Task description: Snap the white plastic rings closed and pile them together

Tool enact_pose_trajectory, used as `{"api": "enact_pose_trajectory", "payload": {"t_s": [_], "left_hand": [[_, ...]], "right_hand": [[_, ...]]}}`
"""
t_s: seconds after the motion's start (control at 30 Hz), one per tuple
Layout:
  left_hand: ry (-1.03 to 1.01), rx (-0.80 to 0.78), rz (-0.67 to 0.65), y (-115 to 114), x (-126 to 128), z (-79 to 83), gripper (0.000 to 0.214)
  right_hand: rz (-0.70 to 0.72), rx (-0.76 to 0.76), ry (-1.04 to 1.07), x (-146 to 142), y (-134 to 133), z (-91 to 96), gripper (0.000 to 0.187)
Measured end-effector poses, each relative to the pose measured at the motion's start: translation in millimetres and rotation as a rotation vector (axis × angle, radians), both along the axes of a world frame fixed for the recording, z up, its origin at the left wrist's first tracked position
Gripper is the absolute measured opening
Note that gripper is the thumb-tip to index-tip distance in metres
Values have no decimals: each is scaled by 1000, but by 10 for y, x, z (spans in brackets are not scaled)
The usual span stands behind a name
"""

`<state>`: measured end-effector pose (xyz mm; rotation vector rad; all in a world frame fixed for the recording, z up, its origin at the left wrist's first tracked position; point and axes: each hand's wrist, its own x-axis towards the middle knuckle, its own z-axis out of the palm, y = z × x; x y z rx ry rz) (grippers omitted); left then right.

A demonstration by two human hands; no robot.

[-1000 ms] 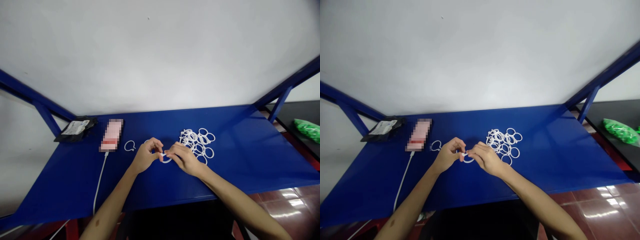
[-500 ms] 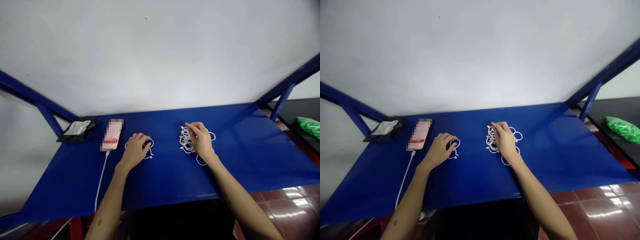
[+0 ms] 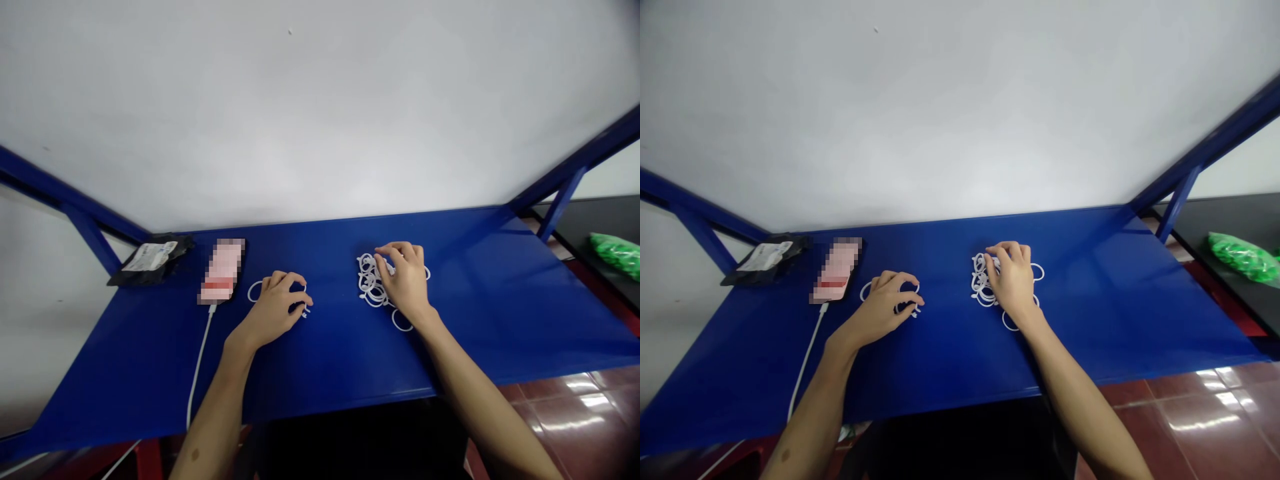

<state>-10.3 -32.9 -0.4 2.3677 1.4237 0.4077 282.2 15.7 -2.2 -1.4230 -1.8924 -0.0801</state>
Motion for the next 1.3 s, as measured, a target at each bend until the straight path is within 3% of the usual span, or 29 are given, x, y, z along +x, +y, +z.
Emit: {"api": "enact_pose_trajectory", "payload": {"t_s": [0.13,0.27,0.43,0.6,0.73,0.83,1.03,1.17,1.3], "left_hand": [[-89,55,18,6,65,12,19],[-335,95,39,6,175,45,13],[-647,63,144,-10,307,-23,6],[-845,98,152,-29,449,-141,13],[-869,34,164,-37,510,-174,14],[-874,-49,164,-43,492,-140,10],[-907,-172,37,-60,455,-76,24],[-875,-137,137,-50,468,-153,22],[-869,-78,161,-27,457,-205,19]], "right_hand": [[117,74,23,-103,-89,34,12],[370,13,61,-258,-242,21,14],[600,-296,256,-450,-419,-51,28],[664,-674,683,-578,-497,-118,19],[706,-829,908,-629,-518,-142,19],[637,-775,861,-618,-509,-131,16],[484,-518,523,-555,-484,-97,9],[456,-385,364,-530,-486,-116,11],[499,-333,352,-512,-484,-84,13]]}}
